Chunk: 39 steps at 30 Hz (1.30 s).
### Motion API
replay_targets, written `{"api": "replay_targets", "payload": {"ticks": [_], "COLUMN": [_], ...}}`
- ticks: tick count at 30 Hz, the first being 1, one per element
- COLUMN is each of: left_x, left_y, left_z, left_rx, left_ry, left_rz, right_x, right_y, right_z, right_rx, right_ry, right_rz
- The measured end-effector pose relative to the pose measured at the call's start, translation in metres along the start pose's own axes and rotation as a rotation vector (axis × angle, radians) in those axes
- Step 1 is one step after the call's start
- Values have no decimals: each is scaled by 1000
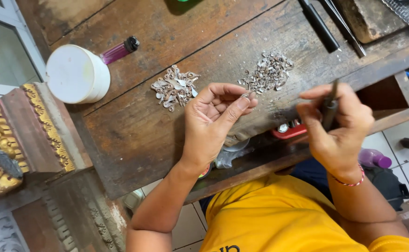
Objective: The person uses pliers to trim small metal pieces on a wooden workbench. They repeatedly pick up pieces, trim edges, and place them into a green tray. The person also moves a black tray aside to access the workspace.
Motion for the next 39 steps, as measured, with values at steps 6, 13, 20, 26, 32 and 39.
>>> {"api": "replay_targets", "payload": {"ticks": [6,13,20,26,32,39], "left_x": [-8,-9,-7,-7,-15,-18], "left_y": [-6,-10,-7,-8,-21,-28], "left_z": [-5,-7,-6,-5,-10,-10], "left_rx": [-27,-54,-4,11,-70,-64], "left_ry": [100,75,77,91,97,69], "left_rz": [72,74,-8,1,196,225], "right_x": [-2,-1,-4,-4,-5,-4], "right_y": [55,62,62,62,59,56], "right_z": [-10,-8,-9,-9,-9,-11], "right_rx": [-477,-503,-557,-570,-567,-581], "right_ry": [362,320,255,246,214,200], "right_rz": [227,251,287,306,344,384]}}
Point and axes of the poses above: each hand's wrist, its own z-axis away from the middle knuckle, its own x-axis out of the palm, y = z × x, the point moved 1 cm from there along -z, towards the middle knuckle
